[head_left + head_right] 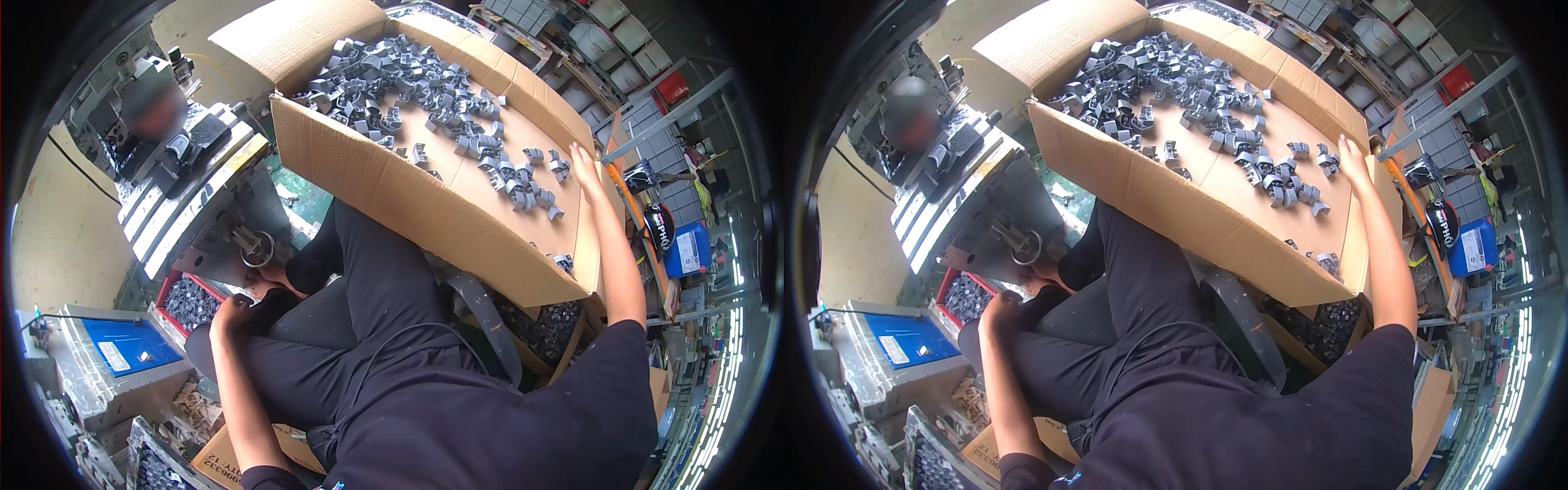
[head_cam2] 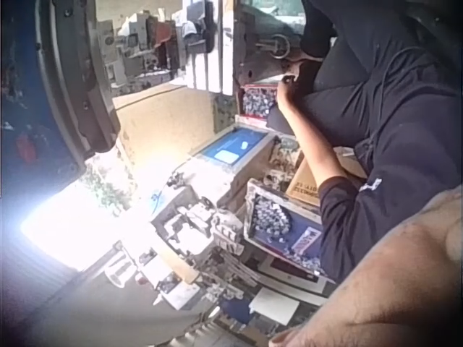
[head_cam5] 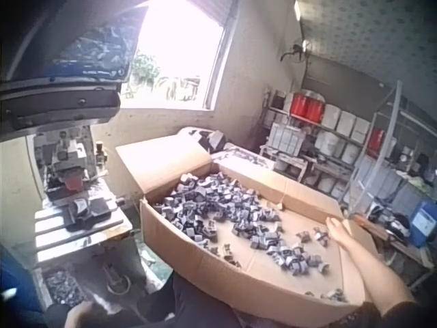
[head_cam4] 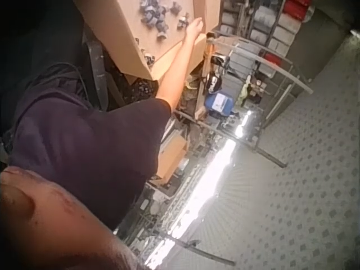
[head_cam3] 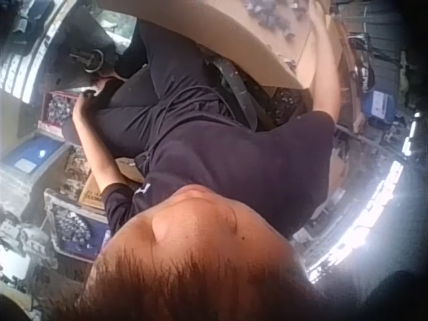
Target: The recorder takes small plastic housing parts from a large box and uses a pad printing machine to apply a lock icon to each part.
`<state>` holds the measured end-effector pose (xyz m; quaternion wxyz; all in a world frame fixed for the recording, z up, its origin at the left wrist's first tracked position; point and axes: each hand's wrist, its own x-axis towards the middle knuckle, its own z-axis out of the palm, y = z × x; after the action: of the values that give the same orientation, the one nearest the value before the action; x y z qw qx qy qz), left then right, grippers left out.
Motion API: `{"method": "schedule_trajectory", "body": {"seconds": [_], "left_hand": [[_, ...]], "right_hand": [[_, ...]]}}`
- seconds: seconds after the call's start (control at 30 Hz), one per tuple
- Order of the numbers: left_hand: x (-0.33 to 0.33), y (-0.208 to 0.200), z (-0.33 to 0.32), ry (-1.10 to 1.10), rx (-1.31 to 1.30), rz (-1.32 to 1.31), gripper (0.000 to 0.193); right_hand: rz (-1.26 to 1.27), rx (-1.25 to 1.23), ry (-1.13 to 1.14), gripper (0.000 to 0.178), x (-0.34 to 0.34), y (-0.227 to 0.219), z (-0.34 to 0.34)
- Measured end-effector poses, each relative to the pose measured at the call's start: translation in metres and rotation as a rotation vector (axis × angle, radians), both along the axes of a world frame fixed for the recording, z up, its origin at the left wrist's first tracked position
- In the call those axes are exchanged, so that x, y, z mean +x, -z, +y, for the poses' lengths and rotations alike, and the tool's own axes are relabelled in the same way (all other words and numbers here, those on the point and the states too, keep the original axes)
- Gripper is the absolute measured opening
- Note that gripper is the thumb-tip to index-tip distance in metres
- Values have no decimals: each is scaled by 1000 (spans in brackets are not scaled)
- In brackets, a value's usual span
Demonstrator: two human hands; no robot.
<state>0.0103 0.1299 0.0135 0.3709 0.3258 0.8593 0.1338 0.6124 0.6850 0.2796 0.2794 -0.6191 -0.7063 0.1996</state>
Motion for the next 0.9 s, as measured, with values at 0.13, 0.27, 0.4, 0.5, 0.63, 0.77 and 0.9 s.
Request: {"method": "schedule_trajectory", "body": {"seconds": [0.13,0.27,0.4,0.5,0.63,0.77,0.9], "left_hand": [[-9,10,4,62,28,-7,33],[-31,48,-37,198,1,110,32],[-22,45,0,140,88,24,34],[-36,75,-11,200,130,56,34],[-41,105,-39,258,30,48,28],[-43,85,-63,253,31,90,28],[-2,9,10,-10,-15,-20,30]], "right_hand": [[-87,-70,47,61,41,21,-3],[174,-168,-213,58,-10,47,-26],[137,8,-298,58,-50,50,-103],[185,155,-395,60,-75,60,-124],[83,222,-492,73,-126,38,-154],[2,287,-811,83,-155,28,-164],[-114,298,-826,76,-164,28,-162]]}}
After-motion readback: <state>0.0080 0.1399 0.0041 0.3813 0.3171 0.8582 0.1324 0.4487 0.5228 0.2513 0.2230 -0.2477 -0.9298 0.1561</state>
